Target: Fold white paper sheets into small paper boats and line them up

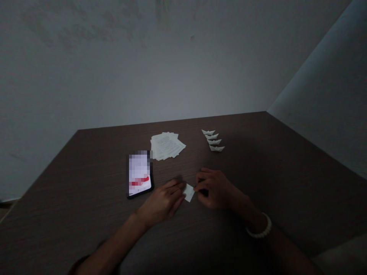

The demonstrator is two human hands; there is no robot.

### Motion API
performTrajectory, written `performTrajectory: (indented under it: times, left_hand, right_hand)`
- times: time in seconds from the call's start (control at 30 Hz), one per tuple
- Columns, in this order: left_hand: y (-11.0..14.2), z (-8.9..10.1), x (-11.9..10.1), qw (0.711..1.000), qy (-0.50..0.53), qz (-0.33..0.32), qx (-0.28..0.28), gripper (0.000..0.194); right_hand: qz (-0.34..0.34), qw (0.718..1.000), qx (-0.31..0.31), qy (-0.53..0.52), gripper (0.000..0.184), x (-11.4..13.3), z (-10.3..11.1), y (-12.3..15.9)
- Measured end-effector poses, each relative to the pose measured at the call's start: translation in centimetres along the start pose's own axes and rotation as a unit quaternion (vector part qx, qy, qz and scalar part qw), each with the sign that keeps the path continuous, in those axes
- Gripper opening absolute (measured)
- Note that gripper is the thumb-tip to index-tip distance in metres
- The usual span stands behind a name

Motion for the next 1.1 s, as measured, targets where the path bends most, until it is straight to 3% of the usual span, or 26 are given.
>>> performTrajectory:
  times: [0.23, 0.43, 0.57, 0.8, 1.1]
  left_hand:
    - [-0.2, 0.5, 0.4, 0.998, 0.056, 0.034, 0.002, 0.022]
    - [-0.4, 0.3, 0.8, 0.997, 0.070, 0.030, 0.018, 0.021]
    - [-0.3, 0.2, 0.7, 0.998, 0.050, 0.024, 0.035, 0.020]
    - [0.5, 0.0, 0.1, 0.999, -0.020, 0.028, 0.006, 0.023]
    - [0.3, -0.4, 0.0, 0.999, -0.034, 0.040, -0.005, 0.026]
  right_hand:
    - [-0.019, 0.999, -0.033, 0.031, 0.016, -0.5, -0.9, -0.4]
    - [-0.022, 0.999, -0.023, 0.023, 0.013, -0.9, -1.6, -0.4]
    - [-0.013, 1.000, -0.022, 0.002, 0.011, -0.9, -1.7, -0.2]
    - [-0.024, 0.999, -0.030, -0.019, 0.012, -0.6, -1.3, 0.7]
    - [-0.009, 0.998, -0.046, -0.045, 0.013, -1.2, -1.2, 1.5]
Point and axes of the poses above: each hand's wrist, its own y-axis away from the middle knuckle, its own z-axis out of the back of the hand, x = y × z, the point moved 6 cm from there along -y, towards the middle knuckle, and after that the axes turned 12 degrees about -y, right-handed, at the moved point
